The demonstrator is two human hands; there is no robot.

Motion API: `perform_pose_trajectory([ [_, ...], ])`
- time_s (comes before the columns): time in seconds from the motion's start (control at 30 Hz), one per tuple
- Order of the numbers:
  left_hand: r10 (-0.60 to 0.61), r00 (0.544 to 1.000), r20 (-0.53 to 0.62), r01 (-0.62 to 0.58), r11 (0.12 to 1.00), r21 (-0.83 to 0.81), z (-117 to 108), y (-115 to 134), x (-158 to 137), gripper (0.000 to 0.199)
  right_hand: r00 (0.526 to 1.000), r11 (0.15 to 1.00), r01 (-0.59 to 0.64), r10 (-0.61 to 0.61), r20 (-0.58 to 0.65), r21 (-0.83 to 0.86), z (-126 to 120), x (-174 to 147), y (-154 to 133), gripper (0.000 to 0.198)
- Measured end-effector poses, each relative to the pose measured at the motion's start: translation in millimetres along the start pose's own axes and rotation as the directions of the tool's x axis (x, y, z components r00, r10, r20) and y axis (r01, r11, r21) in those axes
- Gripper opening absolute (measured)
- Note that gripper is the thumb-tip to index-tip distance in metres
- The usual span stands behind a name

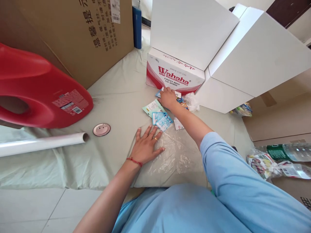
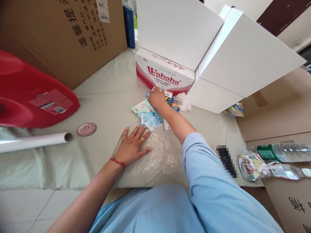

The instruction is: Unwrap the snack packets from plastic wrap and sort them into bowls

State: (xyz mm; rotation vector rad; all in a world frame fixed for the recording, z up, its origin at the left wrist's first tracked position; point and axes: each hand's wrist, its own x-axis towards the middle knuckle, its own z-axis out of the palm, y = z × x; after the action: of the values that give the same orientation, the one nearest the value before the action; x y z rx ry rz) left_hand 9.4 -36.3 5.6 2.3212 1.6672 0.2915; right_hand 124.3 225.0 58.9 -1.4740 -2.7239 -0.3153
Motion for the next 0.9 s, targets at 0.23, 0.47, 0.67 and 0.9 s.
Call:
perform_pose_trajectory([
  [0.23,0.038,0.998,0.052,-0.036,0.999,-0.033,-1.1,-1.1,-3.6,0.092,0.995,0.998,-0.049,0.045,-0.086,-0.045,8.6,-10.0,2.8,0.036],
  [0.47,0.07,0.994,0.085,-0.065,0.996,-0.061,-1.9,-1.9,-12.1,0.101,0.929,0.865,-0.254,0.342,-0.139,0.433,-8.1,-26.1,48.8,0.025],
  [0.67,0.067,0.995,0.076,-0.061,0.995,-0.076,-2.0,-2.1,-10.9,0.102,0.817,0.359,-0.005,0.54,-0.204,0.933,-42.0,-110.9,86.2,0.03],
  [0.9,0.047,0.992,0.116,-0.036,0.995,-0.09,-7.0,0.0,-9.3,0.1,0.975,0.617,-0.056,0.201,-0.089,0.785,-82.0,-273.0,41.6,0.015],
])
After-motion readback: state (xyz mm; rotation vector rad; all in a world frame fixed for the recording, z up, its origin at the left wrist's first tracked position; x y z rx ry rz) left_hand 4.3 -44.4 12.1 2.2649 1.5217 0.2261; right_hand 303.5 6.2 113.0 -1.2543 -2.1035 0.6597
